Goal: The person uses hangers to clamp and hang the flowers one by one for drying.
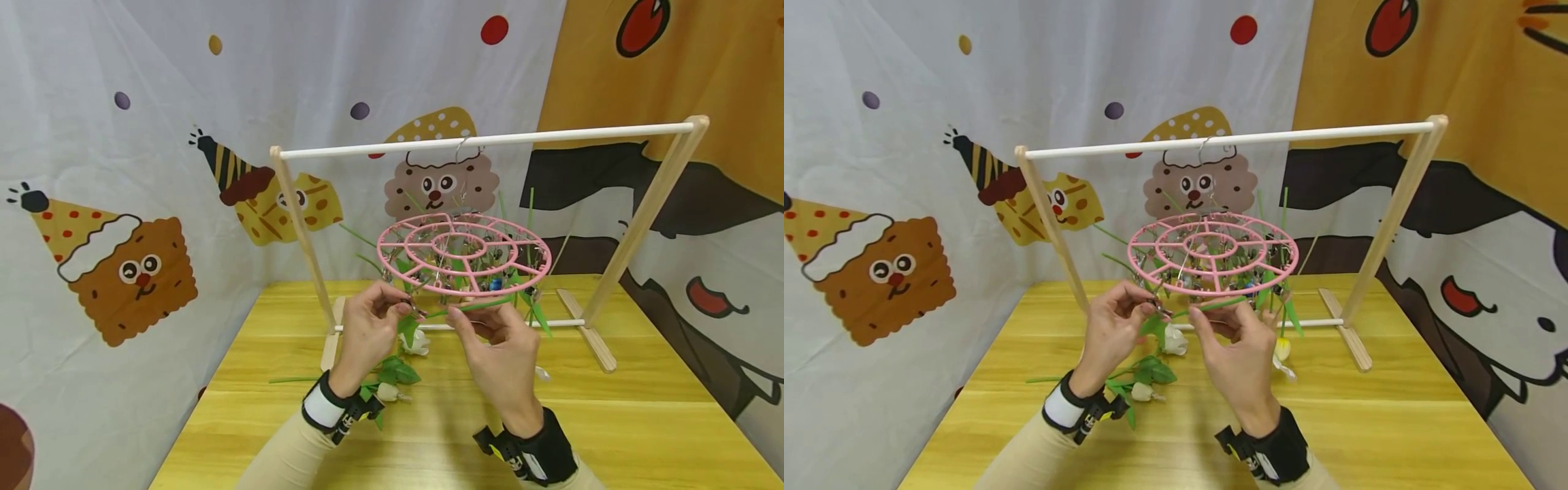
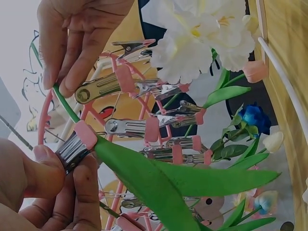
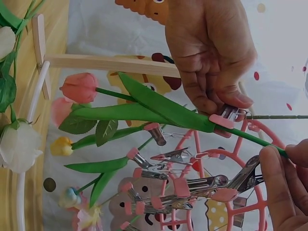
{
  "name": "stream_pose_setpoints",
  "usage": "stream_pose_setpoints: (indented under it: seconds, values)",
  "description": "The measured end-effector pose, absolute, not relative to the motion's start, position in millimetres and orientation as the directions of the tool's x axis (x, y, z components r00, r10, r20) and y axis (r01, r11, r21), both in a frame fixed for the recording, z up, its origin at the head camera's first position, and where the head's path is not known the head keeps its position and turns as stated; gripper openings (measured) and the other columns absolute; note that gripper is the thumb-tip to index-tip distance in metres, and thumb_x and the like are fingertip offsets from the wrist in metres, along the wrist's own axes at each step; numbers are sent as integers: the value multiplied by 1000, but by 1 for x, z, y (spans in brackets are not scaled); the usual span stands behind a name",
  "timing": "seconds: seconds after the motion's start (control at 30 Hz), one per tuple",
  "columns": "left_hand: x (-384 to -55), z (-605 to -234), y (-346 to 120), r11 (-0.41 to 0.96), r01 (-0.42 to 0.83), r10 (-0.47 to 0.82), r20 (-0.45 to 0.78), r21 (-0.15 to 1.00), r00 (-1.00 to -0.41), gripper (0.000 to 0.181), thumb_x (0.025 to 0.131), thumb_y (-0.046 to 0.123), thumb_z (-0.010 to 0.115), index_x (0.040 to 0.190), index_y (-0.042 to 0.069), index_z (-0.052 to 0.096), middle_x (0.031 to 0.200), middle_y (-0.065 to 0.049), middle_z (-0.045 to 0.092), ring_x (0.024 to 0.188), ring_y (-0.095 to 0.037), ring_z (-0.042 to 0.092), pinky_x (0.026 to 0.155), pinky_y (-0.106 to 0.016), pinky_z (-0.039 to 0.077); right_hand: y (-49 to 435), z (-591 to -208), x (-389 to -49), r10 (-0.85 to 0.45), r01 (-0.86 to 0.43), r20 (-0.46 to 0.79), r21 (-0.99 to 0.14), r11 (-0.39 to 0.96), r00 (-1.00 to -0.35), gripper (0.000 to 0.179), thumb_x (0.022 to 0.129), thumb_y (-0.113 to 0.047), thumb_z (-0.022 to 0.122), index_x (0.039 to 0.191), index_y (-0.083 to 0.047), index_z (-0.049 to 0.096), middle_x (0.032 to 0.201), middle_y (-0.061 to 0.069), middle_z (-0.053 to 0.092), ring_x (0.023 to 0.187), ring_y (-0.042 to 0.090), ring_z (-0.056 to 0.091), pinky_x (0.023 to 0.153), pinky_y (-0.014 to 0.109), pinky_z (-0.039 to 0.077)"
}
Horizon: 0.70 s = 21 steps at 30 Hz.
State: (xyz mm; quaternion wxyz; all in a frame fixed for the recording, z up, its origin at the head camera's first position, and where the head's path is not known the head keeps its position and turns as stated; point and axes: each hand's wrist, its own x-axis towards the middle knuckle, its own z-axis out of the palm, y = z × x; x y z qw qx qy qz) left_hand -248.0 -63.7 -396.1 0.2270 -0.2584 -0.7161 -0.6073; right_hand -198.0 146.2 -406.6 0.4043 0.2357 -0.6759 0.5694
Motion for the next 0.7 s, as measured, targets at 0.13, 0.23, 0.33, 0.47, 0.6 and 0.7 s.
stream_pose_setpoints:
  seconds: [0.13,0.23,0.33,0.47,0.6,0.7]
  values:
    - [-248,-396,-64,125,636,101,628,761,-771,13,106,-10,75,105,1,82,101,-20,86,89,-28,85,80,-24,67,146,-408,-199,138,-785,819,-573,236,-557,34,95,21,84,126,9,77,104,27,85,94,-1,85,85,23,70]
    - [-248,-397,-64,121,632,104,624,765,-775,14,106,-12,74,105,1,81,102,-20,86,90,-28,85,79,-23,66,146,-409,-199,137,-785,823,-567,247,-551,34,94,21,85,125,9,77,102,26,85,93,-1,85,84,22,70]
    - [-249,-397,-65,114,634,106,625,765,-774,15,106,-12,74,105,1,81,102,-20,87,90,-28,86,79,-23,66,146,-409,-199,134,-786,826,-562,257,-547,33,94,20,85,125,9,78,102,25,85,92,-1,85,83,21,70]
    - [-250,-398,-65,115,622,108,613,774,-783,14,107,-10,74,107,3,81,104,-20,87,91,-29,85,77,-22,64,144,-408,-199,133,-787,825,-564,250,-549,32,95,20,85,124,9,78,102,26,85,93,0,86,84,22,70]
    - [-250,-400,-67,125,601,124,589,789,-799,8,110,-3,77,114,2,81,108,-20,87,94,-28,84,78,-21,62,143,-407,-198,134,-780,818,-574,249,-559,31,94,20,85,123,12,77,103,27,85,94,-2,85,85,23,70]
    - [-249,-401,-68,134,594,144,578,793,-803,10,110,4,79,120,1,81,112,-20,86,96,-29,83,79,-21,61,143,-407,-198,134,-777,815,-578,250,-564,33,94,20,86,124,12,76,104,27,85,95,-3,85,86,23,70]
